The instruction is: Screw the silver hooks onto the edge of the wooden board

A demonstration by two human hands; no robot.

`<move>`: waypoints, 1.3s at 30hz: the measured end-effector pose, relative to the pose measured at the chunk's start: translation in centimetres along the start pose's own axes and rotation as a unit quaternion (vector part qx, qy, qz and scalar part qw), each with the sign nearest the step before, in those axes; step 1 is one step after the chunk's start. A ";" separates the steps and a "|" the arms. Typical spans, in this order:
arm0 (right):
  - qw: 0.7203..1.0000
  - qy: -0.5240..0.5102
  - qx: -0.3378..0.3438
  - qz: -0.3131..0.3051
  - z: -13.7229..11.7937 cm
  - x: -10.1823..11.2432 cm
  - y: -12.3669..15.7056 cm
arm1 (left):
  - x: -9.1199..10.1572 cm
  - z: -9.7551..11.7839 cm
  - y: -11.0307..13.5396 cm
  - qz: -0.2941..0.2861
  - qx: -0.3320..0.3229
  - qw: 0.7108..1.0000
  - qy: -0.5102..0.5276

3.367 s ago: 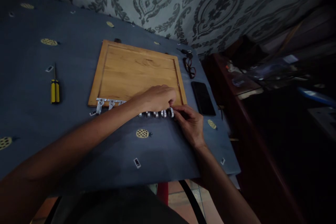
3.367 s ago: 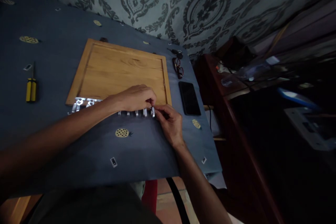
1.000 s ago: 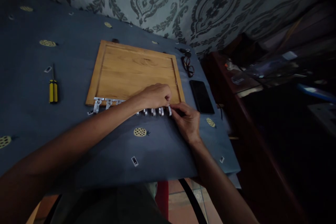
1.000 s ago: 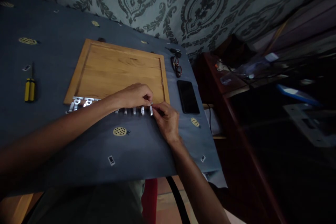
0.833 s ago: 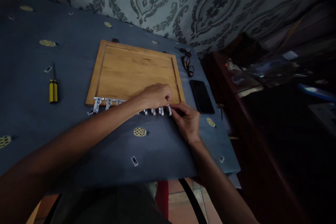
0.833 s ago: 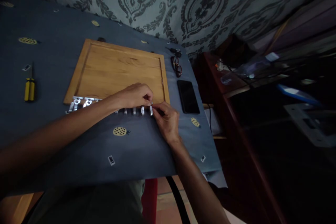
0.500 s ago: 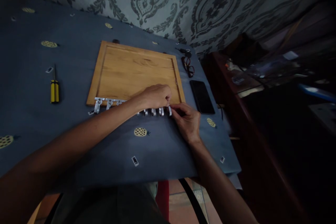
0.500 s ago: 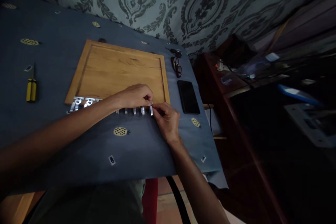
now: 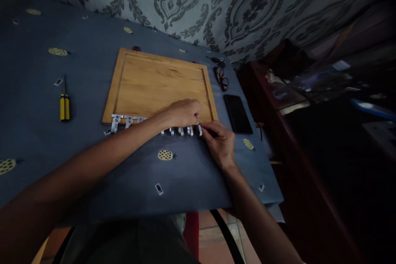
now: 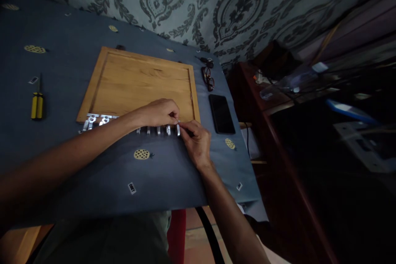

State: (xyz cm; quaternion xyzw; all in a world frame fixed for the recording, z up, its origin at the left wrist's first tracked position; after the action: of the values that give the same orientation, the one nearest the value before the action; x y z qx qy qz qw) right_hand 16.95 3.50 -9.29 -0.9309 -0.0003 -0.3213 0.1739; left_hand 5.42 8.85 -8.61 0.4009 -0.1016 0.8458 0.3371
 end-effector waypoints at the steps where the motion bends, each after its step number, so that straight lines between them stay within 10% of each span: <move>1: 1.000 0.002 0.002 0.000 0.0 0.0 0.0 | 0.0 0.0 0.0 -0.002 -0.003 1.000 0.003; 39: 0.999 -0.029 -0.016 0.016 0.2 0.0 0.1 | 0.0 -0.2 0.0 0.005 0.012 1.000 0.017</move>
State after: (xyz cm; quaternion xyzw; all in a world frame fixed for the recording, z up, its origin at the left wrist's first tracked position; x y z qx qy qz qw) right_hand 17.12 3.42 -9.47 -0.9422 0.0142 -0.2915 0.1644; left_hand 5.28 8.93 -8.71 0.3904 -0.0873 0.8551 0.3297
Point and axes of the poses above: each hand's wrist, its own y-axis away from the middle knuckle, its own x-axis out of the back of the hand, z = x × y, the point moved 9 cm from there along -y, towards the middle knuckle, and after that the axes turned 3 degrees about -x, right-handed, at the moved point
